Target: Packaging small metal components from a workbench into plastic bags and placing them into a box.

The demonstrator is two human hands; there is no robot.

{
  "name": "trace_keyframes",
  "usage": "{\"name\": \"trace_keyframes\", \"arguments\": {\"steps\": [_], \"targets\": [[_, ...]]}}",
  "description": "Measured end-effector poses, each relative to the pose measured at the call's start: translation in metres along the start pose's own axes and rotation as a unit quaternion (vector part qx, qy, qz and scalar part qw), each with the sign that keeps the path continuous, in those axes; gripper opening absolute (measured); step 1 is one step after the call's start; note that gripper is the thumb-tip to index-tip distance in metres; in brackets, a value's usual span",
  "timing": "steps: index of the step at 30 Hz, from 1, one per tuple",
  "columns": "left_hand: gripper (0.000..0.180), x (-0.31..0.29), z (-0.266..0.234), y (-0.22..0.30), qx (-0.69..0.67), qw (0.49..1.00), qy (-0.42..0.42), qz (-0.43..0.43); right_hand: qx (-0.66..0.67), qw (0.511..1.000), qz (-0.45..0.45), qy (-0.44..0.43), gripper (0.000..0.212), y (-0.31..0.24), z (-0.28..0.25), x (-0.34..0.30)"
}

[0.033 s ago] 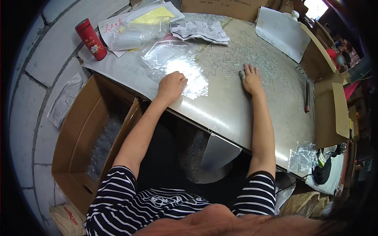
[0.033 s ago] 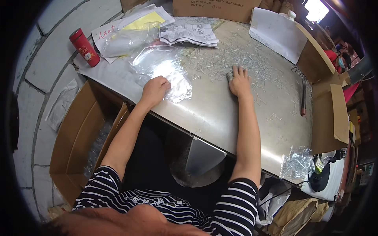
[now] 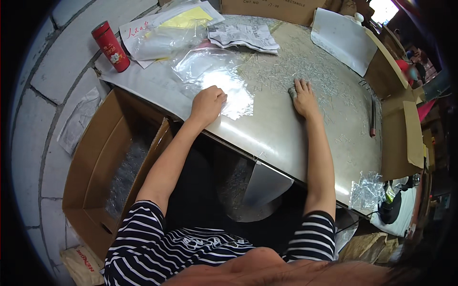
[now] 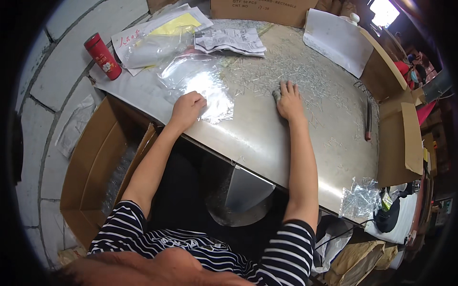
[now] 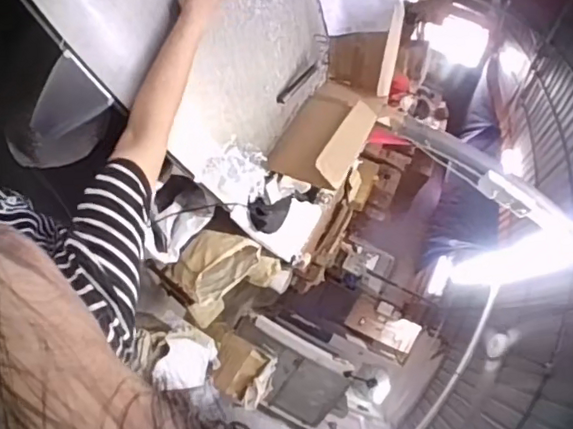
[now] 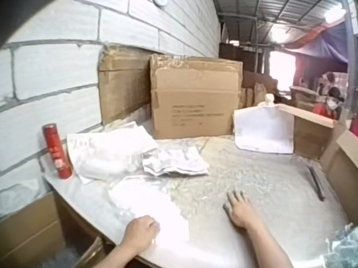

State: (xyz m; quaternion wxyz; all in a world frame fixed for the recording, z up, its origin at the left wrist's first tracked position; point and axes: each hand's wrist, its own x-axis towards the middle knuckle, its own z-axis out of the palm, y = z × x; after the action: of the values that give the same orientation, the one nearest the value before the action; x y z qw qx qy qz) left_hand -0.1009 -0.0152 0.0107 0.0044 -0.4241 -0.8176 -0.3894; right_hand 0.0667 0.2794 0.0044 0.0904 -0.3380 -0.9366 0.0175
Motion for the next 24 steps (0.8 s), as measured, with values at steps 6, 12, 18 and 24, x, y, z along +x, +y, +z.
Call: {"name": "trace_keyframes", "arguments": {"steps": [6, 12, 18, 24], "targets": [[0.002, -0.054, -0.006, 0.032, -0.025, 0.975, 0.133, 0.177, 0.076, 0.993, -0.092, 0.023, 0.053, 0.014, -0.009, -0.084], [0.003, -0.085, 0.0, 0.034, 0.0, 0.962, 0.096, 0.254, 0.138, 0.986, -0.07, 0.057, 0.039, -0.012, -0.059, -0.163], [0.003, -0.085, 0.001, 0.043, 0.013, 0.967, 0.073, 0.244, 0.37, 0.923, -0.082, 0.069, 0.038, -0.075, -0.086, -0.194], [0.008, -0.091, 0.013, 0.037, -0.013, 0.966, 0.104, 0.237, 0.331, 0.916, -0.186, 0.127, 0.028, -0.123, -0.058, -0.161]]}}
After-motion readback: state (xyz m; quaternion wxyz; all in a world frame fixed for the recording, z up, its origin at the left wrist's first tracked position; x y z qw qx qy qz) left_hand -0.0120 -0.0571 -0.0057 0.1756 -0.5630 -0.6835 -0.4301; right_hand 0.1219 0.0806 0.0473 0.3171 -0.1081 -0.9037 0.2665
